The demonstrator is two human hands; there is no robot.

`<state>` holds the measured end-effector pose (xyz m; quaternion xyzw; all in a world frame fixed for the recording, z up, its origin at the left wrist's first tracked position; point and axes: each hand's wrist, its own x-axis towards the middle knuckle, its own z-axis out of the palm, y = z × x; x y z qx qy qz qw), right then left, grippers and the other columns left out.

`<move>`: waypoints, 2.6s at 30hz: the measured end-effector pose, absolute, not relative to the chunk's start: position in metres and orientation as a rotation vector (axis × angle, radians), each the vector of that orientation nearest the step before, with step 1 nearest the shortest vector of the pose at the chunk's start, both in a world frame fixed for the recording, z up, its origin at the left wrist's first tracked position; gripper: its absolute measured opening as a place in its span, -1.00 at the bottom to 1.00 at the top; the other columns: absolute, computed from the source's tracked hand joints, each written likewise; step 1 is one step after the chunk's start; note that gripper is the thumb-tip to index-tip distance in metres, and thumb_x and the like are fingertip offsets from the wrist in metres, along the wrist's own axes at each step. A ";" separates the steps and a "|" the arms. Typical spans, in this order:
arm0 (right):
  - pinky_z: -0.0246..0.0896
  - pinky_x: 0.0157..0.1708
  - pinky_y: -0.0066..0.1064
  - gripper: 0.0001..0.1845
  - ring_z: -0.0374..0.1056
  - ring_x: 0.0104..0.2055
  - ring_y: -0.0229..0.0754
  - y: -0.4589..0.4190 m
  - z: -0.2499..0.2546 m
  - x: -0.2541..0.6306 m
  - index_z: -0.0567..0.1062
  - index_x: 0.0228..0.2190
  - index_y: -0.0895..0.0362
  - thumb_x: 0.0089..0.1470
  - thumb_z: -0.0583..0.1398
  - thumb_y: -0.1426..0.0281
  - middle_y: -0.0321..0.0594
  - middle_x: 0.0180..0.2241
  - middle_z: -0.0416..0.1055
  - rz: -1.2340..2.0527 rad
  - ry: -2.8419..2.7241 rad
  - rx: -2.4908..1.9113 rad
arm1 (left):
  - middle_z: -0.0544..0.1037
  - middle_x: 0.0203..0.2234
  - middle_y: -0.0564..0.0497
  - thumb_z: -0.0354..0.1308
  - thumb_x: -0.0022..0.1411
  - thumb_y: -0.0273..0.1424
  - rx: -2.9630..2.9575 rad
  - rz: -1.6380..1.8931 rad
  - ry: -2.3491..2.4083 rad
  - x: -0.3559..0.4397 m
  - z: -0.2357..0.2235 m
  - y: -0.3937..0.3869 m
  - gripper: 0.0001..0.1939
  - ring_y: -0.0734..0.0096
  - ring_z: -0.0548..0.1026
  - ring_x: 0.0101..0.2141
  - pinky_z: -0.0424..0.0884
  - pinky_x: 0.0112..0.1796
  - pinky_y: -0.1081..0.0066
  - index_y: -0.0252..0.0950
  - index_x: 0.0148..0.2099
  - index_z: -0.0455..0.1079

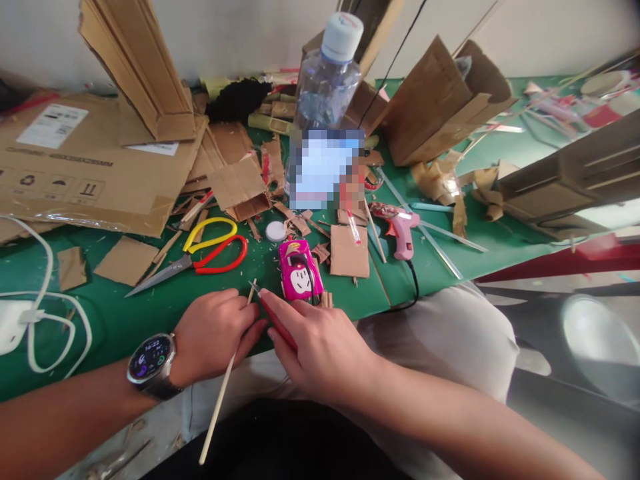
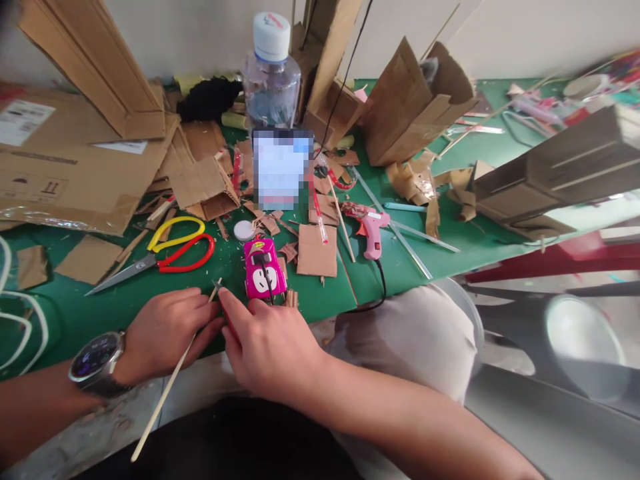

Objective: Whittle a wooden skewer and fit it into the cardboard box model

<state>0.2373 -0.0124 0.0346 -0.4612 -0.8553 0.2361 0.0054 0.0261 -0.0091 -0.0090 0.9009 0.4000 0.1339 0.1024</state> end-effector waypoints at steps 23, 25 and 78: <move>0.05 -0.57 -0.35 -0.44 0.48 -0.48 -0.15 -0.016 0.027 0.236 0.32 0.28 0.14 0.29 0.11 0.30 -0.23 -0.38 0.53 0.546 -2.707 -1.385 | 0.46 -0.58 -0.02 -0.06 0.46 -0.34 2.668 0.404 1.195 0.026 -0.009 -0.010 -0.61 0.24 0.38 -0.50 0.23 -0.47 0.24 -0.27 -0.43 0.37; -0.02 -0.59 -0.36 -0.46 0.47 -0.50 -0.17 -0.017 0.026 0.235 0.34 0.26 0.12 0.31 0.12 0.25 -0.24 -0.40 0.53 0.501 -2.718 -1.398 | 0.46 -0.59 -0.02 -0.07 0.47 -0.34 2.664 0.412 1.195 0.026 -0.010 -0.010 -0.61 0.24 0.39 -0.50 0.23 -0.47 0.24 -0.27 -0.43 0.37; -0.10 -0.62 -0.33 -0.43 0.44 -0.57 -0.18 -0.023 0.040 0.229 0.37 0.24 0.23 0.25 0.15 0.30 -0.23 -0.50 0.51 0.300 -2.873 -1.421 | 0.42 -0.61 -0.02 0.00 0.40 -0.38 2.677 0.429 1.128 0.029 -0.009 -0.014 -0.63 0.29 0.34 -0.52 0.19 -0.49 0.25 -0.25 -0.50 0.34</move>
